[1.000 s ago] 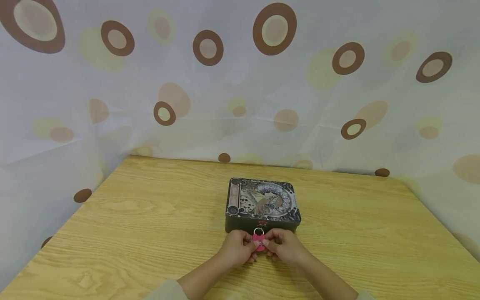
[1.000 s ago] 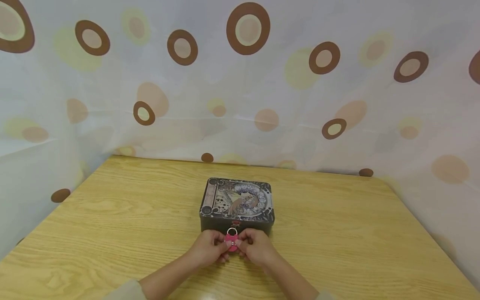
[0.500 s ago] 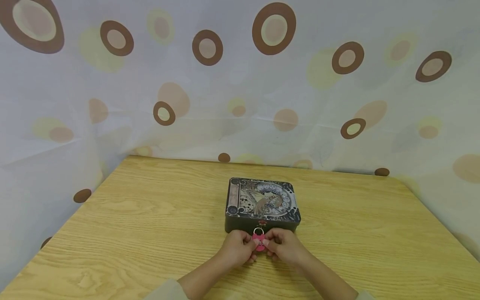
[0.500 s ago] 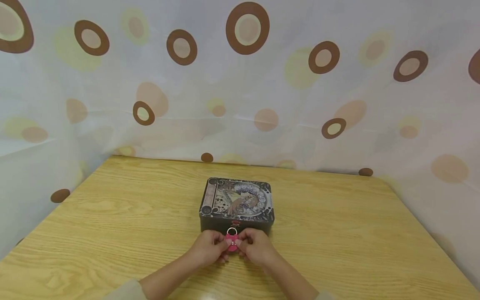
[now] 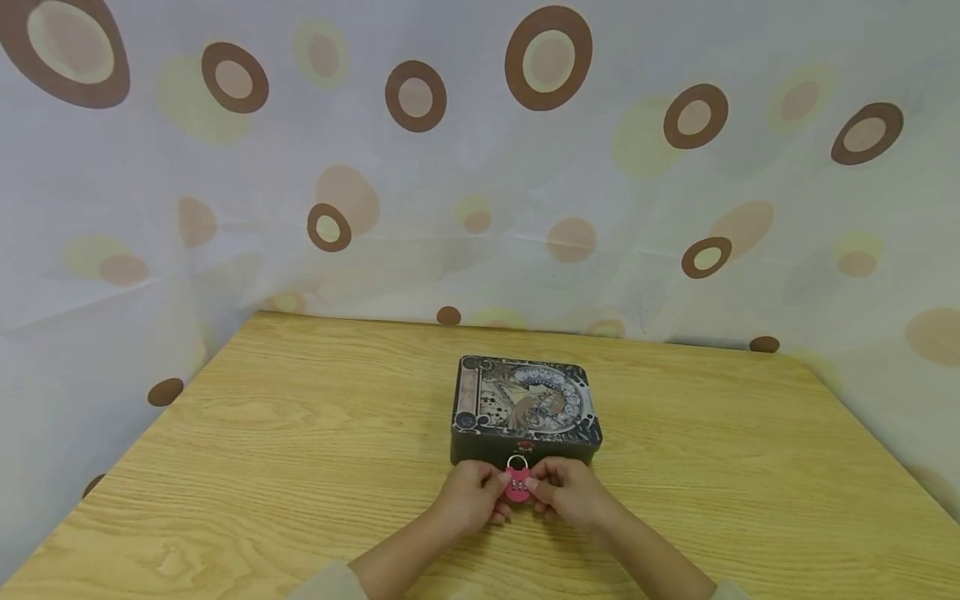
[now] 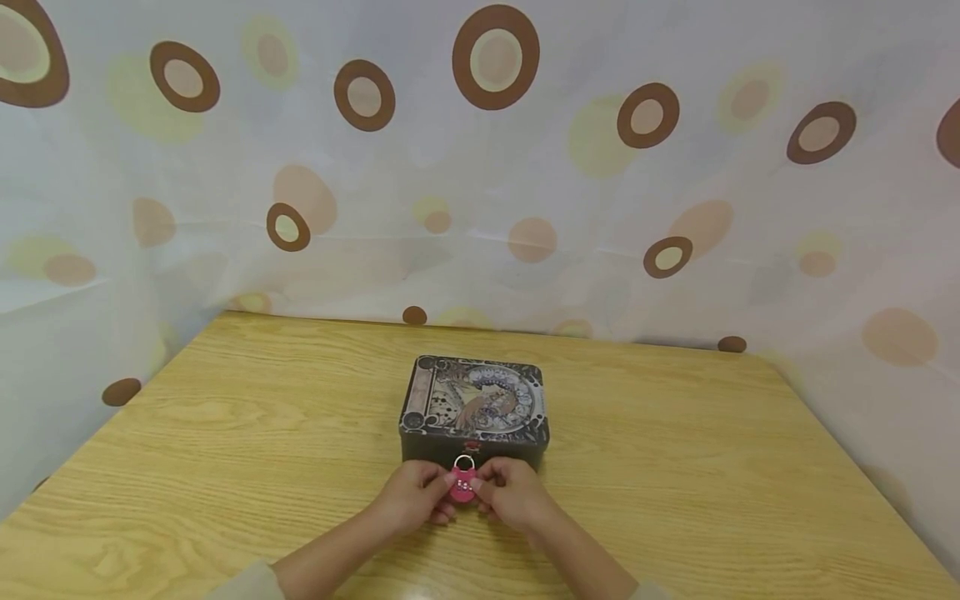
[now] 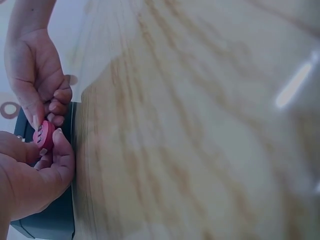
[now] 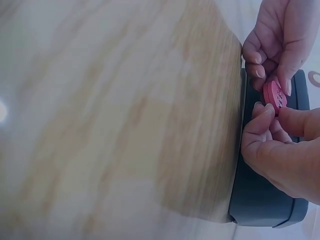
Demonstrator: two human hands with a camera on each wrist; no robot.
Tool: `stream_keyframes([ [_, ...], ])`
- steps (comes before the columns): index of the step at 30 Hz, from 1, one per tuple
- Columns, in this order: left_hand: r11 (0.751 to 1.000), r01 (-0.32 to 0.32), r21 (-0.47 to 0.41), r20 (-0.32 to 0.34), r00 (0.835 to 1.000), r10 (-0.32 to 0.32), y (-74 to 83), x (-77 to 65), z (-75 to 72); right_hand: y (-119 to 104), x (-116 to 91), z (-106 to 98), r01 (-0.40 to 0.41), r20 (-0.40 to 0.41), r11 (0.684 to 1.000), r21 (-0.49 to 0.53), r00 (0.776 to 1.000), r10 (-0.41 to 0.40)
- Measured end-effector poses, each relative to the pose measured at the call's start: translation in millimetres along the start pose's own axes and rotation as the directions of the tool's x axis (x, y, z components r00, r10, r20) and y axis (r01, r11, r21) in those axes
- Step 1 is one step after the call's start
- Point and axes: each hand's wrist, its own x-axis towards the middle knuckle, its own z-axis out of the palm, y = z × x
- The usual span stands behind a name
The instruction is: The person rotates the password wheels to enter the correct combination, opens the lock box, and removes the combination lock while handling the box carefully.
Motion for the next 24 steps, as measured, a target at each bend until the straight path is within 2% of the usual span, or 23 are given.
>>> stream_keyframes([
  [10, 1.000, -0.024, 0.015, 0.009, 1.000, 0.023, 1.2, -0.4, 0.7, 0.6, -0.6, -0.4, 0.006, 0.005, 1.000, 0.016, 1.000, -0.006],
  [24, 1.000, 0.005, 0.002, -0.004, 1.000, -0.005, 0.6, 0.6, 2.5, 0.9, -0.2, -1.7, 0.021, 0.022, 1.000, 0.006, 1.000, -0.021],
])
